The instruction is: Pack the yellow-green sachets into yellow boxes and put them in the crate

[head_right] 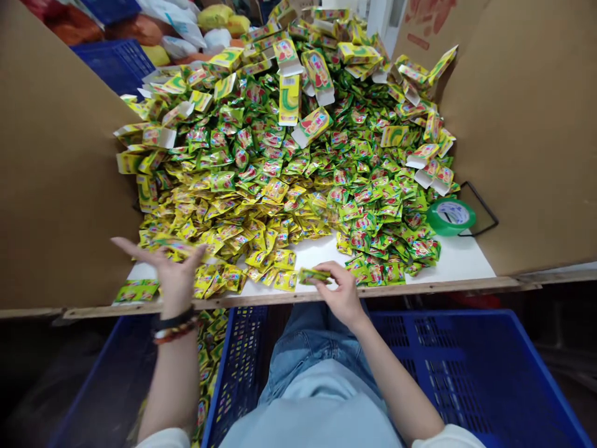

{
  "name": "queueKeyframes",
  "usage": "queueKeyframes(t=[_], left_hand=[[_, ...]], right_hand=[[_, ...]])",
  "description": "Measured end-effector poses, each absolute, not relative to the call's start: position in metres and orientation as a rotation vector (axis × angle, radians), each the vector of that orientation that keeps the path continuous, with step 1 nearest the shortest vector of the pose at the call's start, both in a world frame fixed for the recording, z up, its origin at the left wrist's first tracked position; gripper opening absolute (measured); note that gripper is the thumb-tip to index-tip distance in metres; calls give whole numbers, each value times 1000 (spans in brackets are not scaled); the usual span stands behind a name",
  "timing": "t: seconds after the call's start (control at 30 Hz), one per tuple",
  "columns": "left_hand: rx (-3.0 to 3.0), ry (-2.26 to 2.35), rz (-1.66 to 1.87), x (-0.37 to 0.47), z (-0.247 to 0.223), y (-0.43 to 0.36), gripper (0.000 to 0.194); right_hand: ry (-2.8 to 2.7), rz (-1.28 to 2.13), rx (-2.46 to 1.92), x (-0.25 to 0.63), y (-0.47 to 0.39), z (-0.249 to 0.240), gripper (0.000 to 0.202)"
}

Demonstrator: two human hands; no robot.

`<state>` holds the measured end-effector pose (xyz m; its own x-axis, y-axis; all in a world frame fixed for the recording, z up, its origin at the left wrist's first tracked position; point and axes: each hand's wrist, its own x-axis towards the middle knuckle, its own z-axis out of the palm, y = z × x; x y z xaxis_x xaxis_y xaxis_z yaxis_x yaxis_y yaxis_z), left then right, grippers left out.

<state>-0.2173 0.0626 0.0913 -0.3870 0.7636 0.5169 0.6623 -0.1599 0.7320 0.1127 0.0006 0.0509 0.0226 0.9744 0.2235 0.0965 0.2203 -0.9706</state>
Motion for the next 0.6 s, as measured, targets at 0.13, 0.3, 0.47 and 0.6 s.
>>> queueKeyframes(t=[0.13,0.3,0.47,0.6], left_hand=[[1522,1690,1465,-101,72,34,73],[1701,1518,1248,-53,55,10,52],[2414,1414,820,-62,65,17,52],[2624,1288,664,-61,66,30,40]], right_hand=[[-1615,999,-894,89,-12,74,12],[-1450,1011,-1106,105,-10,76,16],[-1273,1115,-1194,134,-2,77,21],[-1240,1062,-1166,135,1,82,22]])
